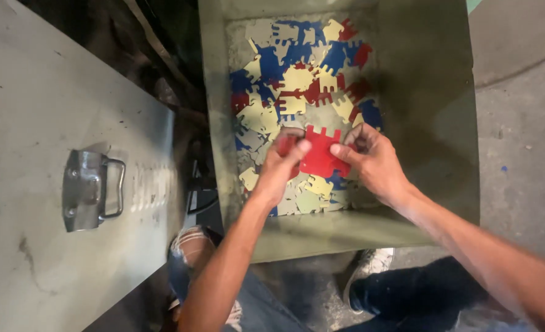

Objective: Sorting and inspecting small hand-shaped cutouts inside a metal bin

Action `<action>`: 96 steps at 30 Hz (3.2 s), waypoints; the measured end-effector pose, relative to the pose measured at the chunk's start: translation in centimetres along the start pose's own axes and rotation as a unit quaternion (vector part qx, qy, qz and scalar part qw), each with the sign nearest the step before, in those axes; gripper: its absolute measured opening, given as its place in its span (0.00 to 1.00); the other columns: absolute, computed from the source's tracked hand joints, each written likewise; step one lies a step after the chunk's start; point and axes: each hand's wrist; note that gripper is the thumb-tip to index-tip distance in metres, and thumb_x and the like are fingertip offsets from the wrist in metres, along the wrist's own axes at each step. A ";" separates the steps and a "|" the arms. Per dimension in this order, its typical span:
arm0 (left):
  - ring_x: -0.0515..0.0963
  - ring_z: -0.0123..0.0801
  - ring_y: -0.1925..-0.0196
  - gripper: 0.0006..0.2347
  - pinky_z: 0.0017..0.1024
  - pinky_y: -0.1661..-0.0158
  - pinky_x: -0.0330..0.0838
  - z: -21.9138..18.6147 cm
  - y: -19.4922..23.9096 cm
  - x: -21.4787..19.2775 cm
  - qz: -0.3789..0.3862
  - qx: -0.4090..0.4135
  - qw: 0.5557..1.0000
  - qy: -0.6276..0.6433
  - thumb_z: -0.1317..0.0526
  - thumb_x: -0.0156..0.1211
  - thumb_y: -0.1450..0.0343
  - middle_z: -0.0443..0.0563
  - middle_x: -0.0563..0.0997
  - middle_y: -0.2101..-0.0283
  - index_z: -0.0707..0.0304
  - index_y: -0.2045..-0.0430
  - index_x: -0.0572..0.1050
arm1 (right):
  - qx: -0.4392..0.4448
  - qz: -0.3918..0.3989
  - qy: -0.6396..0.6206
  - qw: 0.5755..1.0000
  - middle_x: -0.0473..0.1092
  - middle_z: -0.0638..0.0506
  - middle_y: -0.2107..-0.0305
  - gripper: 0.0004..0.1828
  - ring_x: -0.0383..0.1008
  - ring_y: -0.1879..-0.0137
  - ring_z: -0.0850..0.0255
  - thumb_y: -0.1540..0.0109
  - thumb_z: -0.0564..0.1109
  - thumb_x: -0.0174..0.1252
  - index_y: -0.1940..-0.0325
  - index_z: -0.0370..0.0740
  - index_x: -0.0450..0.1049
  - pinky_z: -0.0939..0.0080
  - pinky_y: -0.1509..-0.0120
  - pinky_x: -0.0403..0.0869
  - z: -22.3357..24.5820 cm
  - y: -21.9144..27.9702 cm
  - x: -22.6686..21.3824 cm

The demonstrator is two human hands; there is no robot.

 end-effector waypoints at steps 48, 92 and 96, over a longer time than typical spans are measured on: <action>0.71 0.53 0.40 0.11 0.61 0.39 0.63 1.4 0.9 1.2 0.059 0.036 0.997 0.032 0.52 0.53 0.23 0.63 0.73 0.44 0.52 0.52 0.64 | 0.087 -0.028 -0.127 0.988 0.65 0.48 0.63 0.13 0.66 0.61 0.61 0.36 0.45 0.62 0.58 0.32 0.70 0.67 0.61 0.70 -0.1 1.3 3.9; 0.78 0.60 0.49 0.15 0.48 0.49 0.71 -4.5 6.8 -7.9 -0.013 0.367 0.780 -0.507 0.68 0.46 0.26 0.63 0.78 0.50 0.66 0.44 0.72 | -0.119 0.137 0.727 0.662 0.78 0.46 0.59 0.28 0.77 0.49 0.45 0.42 0.67 0.50 0.46 0.51 0.76 0.37 0.44 0.71 -32.0 -17.0 -7.5; 0.78 0.50 0.63 0.17 0.44 0.55 0.74 -5.2 7.3 -6.1 -0.054 0.341 0.773 -0.532 0.69 0.48 0.26 0.59 0.77 0.64 0.63 0.41 0.71 | 0.082 0.200 0.632 0.744 0.50 0.42 0.27 0.31 0.71 0.37 0.39 0.34 0.62 0.49 0.26 0.62 0.58 0.34 0.40 0.72 -36.4 -16.2 -4.4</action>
Point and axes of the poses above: each hand's wrist, its own y-axis away from the middle knuckle, its own x-axis out of the palm, z = x × y
